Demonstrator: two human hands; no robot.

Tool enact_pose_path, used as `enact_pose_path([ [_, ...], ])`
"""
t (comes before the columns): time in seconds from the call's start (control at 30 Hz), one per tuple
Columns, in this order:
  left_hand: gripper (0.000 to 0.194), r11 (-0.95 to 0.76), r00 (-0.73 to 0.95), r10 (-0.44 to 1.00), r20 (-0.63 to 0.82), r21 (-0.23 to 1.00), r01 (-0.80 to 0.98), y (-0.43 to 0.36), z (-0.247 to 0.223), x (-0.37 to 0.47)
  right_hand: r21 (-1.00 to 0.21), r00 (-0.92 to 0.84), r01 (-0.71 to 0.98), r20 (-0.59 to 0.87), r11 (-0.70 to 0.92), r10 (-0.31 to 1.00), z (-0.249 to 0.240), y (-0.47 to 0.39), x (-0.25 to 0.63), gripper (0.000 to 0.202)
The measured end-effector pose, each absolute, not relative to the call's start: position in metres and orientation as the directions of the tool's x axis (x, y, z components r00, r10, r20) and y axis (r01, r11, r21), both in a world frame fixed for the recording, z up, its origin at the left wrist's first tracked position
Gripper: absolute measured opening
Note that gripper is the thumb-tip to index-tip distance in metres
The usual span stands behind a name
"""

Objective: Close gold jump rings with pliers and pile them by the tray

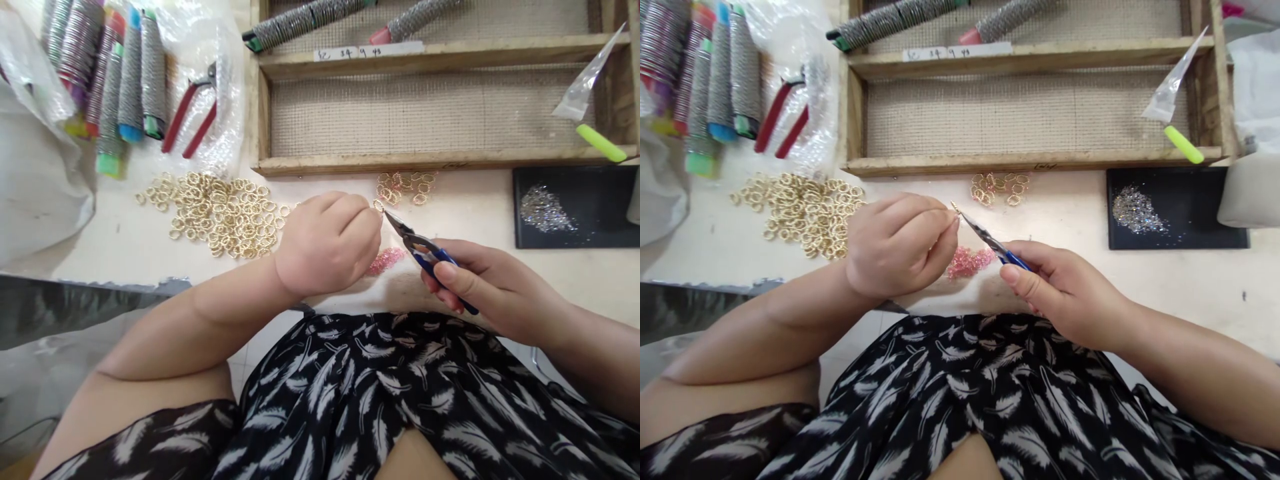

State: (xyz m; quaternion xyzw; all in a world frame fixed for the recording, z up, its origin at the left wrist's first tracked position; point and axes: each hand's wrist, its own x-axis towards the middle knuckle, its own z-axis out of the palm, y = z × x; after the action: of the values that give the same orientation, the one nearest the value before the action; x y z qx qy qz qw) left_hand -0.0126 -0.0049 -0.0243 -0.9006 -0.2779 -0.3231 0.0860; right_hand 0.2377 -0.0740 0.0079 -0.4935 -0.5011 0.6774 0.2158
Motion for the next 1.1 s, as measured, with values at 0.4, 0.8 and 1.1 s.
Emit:
enact_pose_path([
  [0.4,0.028,-0.782,0.617,0.47,0.631,-0.026,0.622,-0.0084,-0.0257,-0.0058,-0.918,-0.398,0.316,-0.358,-0.24,0.845,0.0074,-0.0707,0.2319,0.043],
  [0.8,0.024,-0.764,0.574,0.531,0.623,0.059,0.643,-0.01,-0.0254,-0.0047,-0.894,-0.337,0.41,-0.332,-0.18,0.881,0.0037,-0.0742,0.2312,0.044],
  [1.1,0.013,-0.718,0.468,0.669,0.577,0.338,0.609,-0.0087,-0.0242,-0.0077,-0.904,-0.337,0.373,-0.341,-0.208,0.878,0.003,-0.073,0.233,0.045],
])
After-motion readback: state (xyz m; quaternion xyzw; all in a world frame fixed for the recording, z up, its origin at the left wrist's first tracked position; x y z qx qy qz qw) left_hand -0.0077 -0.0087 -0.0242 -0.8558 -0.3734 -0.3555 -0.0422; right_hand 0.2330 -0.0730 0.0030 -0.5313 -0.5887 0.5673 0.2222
